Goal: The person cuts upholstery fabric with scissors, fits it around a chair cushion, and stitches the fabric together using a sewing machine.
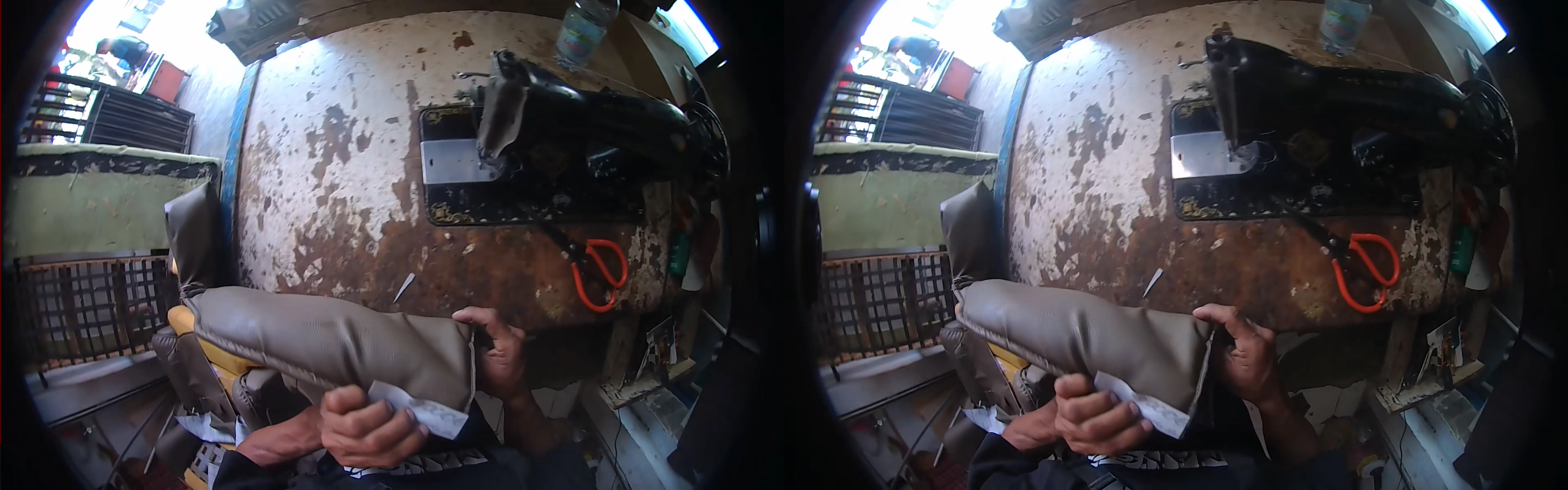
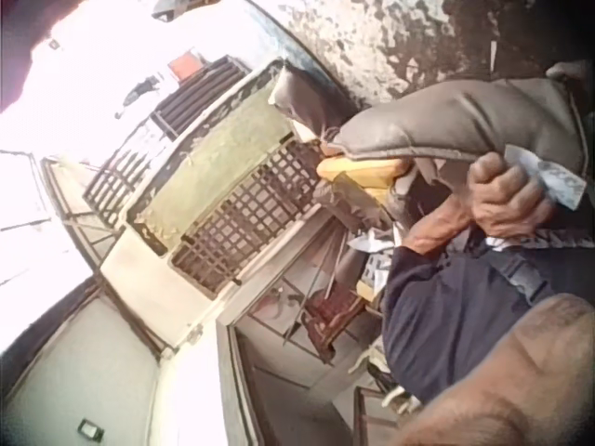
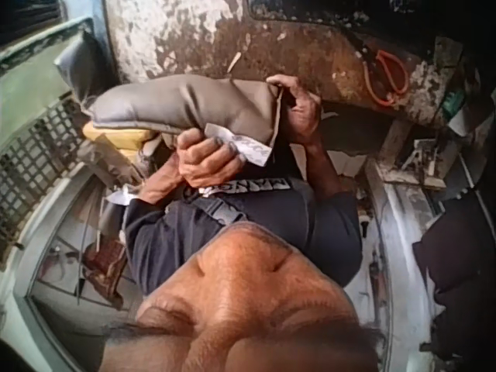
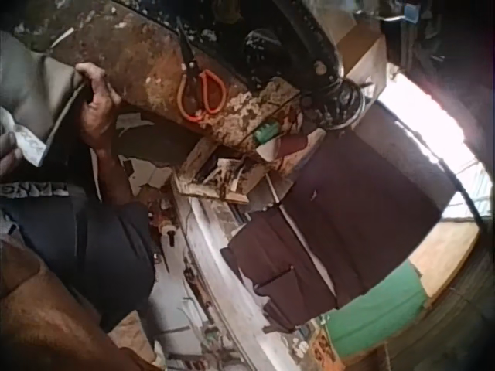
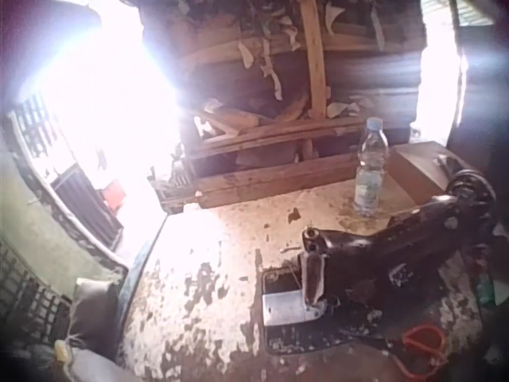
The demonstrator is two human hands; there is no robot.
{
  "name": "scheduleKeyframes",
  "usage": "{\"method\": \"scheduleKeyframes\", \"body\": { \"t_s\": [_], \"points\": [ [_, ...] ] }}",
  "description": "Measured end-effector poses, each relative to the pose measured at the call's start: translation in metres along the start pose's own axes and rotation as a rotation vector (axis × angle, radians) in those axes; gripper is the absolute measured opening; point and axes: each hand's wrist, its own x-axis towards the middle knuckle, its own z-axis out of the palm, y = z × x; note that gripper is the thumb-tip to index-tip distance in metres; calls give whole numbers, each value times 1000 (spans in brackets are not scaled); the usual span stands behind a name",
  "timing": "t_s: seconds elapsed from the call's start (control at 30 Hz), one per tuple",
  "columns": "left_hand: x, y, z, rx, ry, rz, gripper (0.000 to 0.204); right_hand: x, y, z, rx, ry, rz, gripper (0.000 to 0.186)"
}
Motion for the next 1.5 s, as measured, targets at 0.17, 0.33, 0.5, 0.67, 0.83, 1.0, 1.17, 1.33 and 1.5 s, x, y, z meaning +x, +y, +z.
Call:
{"method": "scheduleKeyframes", "body": {
  "t_s": [0.17,0.33,0.5,0.67,0.83,1.0,1.17,1.33,1.5],
  "points": [
    [-39,43,-45,10,-124,-59,19,-3,-3,26,51,-17,-145,32],
    [-66,69,-91,118,-149,-162,20,6,-17,63,90,-93,-283,37],
    [-87,81,-111,171,3,-251,21,8,-34,97,86,-119,-482,41],
    [-116,93,-132,155,-4,-406,26,8,-42,127,33,-154,-536,40],
    [-142,101,-132,212,72,-439,34,3,-52,146,15,-179,-511,36],
    [-154,93,-137,247,161,-423,35,-13,-51,158,4,-149,-406,34],
    [-157,81,-143,313,319,-399,35,-29,-63,164,-33,-168,-365,38],
    [-148,63,-153,323,315,-433,43,-60,-107,175,-139,11,-914,42],
    [-137,52,-158,328,363,-448,57,-64,-117,188,-208,38,-1014,34]
  ]
}}
